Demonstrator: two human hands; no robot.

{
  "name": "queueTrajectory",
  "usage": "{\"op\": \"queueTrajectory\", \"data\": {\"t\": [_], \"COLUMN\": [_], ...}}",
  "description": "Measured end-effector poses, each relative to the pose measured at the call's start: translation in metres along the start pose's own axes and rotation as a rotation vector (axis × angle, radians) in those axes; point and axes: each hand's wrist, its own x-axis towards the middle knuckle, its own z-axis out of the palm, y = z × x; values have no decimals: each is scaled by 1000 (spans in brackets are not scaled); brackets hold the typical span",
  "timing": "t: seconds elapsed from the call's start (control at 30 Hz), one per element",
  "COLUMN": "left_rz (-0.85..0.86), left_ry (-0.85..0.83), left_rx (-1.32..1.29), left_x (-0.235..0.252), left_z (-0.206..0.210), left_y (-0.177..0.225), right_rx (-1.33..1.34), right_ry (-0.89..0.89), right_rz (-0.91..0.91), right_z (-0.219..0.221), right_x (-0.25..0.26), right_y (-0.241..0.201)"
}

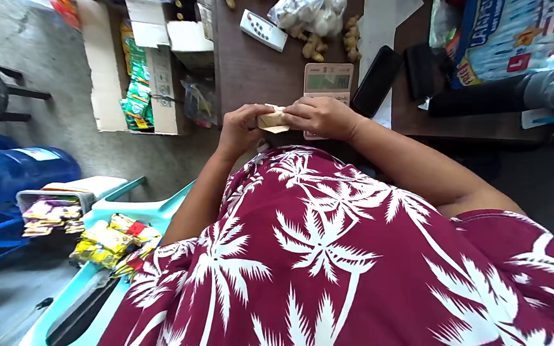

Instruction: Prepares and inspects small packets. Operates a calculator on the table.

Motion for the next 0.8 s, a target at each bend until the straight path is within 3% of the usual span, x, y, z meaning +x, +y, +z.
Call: {"op": "queueTrajectory", "data": {"t": [0.5, 0.67, 0.8], "left_rz": [-16, -3, -8], "left_ry": [-87, -132, -155], "left_rx": [-48, -47, -53], "left_x": [14, 18, 20], "left_z": [-16, -21, -23], "left_y": [-8, -10, -11], "right_rx": [-45, -20, 78], "right_ry": [-94, -6, -53], "right_rz": [-221, -141, -75], "right_z": [-1, 9, 4], "right_x": [20, 21, 24], "right_y": [25, 21, 19]}}
